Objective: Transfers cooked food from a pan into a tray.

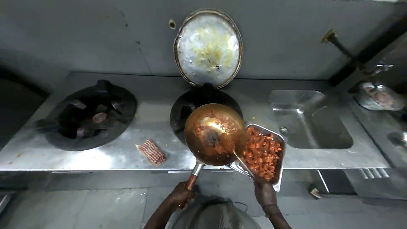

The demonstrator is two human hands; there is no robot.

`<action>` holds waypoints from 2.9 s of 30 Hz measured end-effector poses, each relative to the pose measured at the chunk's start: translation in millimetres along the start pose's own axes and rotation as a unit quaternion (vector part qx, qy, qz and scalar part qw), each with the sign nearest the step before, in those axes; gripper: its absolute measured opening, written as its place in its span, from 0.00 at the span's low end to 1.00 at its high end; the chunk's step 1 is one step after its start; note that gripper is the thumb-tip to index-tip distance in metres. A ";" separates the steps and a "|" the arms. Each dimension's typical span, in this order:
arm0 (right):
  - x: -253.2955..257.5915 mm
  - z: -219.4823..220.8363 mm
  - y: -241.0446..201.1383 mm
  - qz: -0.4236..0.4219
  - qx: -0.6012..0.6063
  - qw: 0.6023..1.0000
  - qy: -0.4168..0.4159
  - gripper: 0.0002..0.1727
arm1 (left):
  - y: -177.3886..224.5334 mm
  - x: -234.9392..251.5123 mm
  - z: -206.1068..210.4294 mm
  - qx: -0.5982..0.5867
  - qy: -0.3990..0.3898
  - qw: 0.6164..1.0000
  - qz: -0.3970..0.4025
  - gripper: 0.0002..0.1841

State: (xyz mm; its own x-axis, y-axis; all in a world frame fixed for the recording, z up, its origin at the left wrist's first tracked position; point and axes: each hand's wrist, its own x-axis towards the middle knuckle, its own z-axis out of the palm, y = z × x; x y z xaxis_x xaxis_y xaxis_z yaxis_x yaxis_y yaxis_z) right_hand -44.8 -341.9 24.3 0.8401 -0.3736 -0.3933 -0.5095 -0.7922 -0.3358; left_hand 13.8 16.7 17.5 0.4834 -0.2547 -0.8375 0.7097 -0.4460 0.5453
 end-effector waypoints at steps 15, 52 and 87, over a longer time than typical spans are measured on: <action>28.1 -64.7 -116.2 -0.045 -0.147 0.988 0.012 0.17 | -5.0 5.3 -1.5 -0.002 -0.010 1.000 0.002 0.19; 86.6 -2.0 -118.9 0.047 0.379 0.911 -0.154 0.14 | 1.4 2.5 -2.2 0.016 -0.013 1.000 -0.003 0.17; -4.6 20.1 -13.8 0.047 0.511 0.848 -0.134 0.15 | 1.3 -1.3 -1.4 -0.006 -0.008 1.000 -0.003 0.16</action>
State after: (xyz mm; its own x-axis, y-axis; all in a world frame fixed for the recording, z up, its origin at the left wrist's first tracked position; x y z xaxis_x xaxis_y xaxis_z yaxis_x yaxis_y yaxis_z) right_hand -45.4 -319.6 13.6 0.7837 -0.1809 -0.5942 -0.5824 0.1188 -0.8042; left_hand 14.9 17.7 19.3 0.4713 -0.2662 -0.8408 0.7184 -0.4372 0.5411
